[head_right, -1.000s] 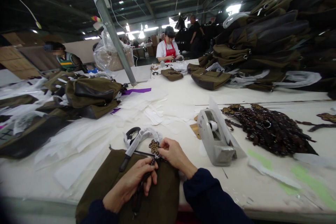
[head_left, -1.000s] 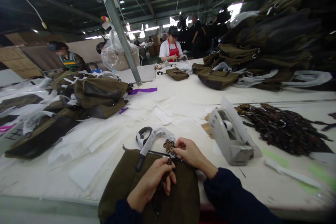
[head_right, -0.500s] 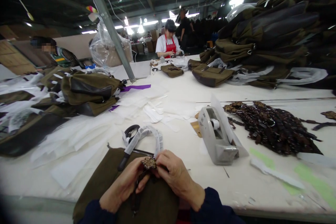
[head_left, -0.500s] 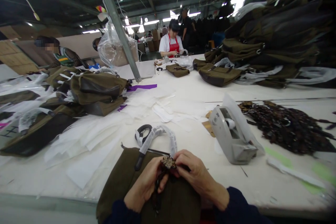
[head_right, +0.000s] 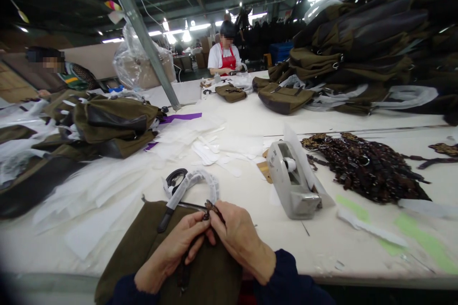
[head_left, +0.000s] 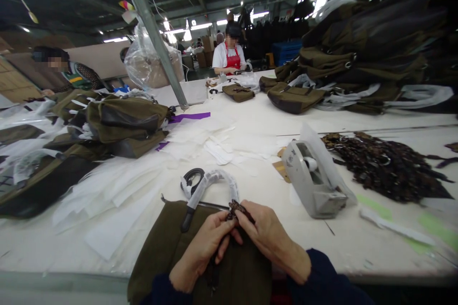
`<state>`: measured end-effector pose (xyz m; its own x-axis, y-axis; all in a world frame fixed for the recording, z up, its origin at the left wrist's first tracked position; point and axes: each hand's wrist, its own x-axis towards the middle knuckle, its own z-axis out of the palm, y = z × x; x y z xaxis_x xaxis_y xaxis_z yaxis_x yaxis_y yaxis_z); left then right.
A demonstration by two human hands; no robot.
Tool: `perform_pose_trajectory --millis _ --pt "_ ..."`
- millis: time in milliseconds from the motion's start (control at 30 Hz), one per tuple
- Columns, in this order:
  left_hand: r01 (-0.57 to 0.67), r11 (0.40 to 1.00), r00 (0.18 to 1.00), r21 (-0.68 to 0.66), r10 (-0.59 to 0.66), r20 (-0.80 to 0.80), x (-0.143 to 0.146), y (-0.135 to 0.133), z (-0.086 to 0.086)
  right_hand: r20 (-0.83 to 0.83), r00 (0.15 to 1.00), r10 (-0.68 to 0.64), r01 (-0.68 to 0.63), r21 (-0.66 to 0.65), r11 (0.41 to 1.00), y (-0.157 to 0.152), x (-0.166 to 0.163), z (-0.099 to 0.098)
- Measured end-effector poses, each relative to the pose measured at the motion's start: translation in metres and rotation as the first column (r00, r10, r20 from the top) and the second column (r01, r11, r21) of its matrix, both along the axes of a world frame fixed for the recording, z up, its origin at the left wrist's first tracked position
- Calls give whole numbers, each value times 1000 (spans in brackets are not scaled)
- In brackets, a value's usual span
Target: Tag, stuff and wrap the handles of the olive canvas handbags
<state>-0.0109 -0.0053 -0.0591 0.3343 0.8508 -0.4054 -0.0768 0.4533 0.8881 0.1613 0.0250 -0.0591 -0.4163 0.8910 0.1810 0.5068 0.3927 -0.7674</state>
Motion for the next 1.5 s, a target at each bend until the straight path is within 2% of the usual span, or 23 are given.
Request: perform_pose_trajectory --millis 133,267,400,567,733,900,1033,1200,1333,1433,1500 --pt "-68 998 998 -11 68 10 -1 -3 -2 -122 992 30 -12 146 989 -10 8 -14" --pt "-137 989 990 -53 136 -26 -2 -6 -8 -61 997 41 -15 382 924 -28 10 -32" --pt "-114 991 992 -64 111 -56 -2 -4 -5 -50 998 48 -19 481 877 -38 5 -43" --pt "-87 992 993 -93 79 -93 0 -3 2 -25 998 58 -40 458 888 -40 6 -43" --pt "-212 971 958 -113 184 -220 1 -7 1 1 997 72 -66 410 910 -40 9 -34" --pt "-282 940 948 -193 241 -211 -2 -8 2 -81 996 23 7 350 937 -39 3 -31" --pt "-217 952 967 -218 178 -182 -6 -6 1 -168 986 -16 68 304 950 -38 0 -35" --pt "-236 964 946 -119 200 -257 -2 -9 -2 -156 988 11 30 257 966 -37 0 -36" --pt "-76 997 955 -4 71 -288 3 -9 -4 -55 997 52 -38 228 973 -36 -2 -33" --pt "-35 999 958 -11 30 -285 1 -6 -8 -30 995 91 -81 240 967 -35 4 -27" --pt "-23 999 960 -43 10 -281 -1 -4 -13 -59 996 74 -56 258 965 -36 18 -23"
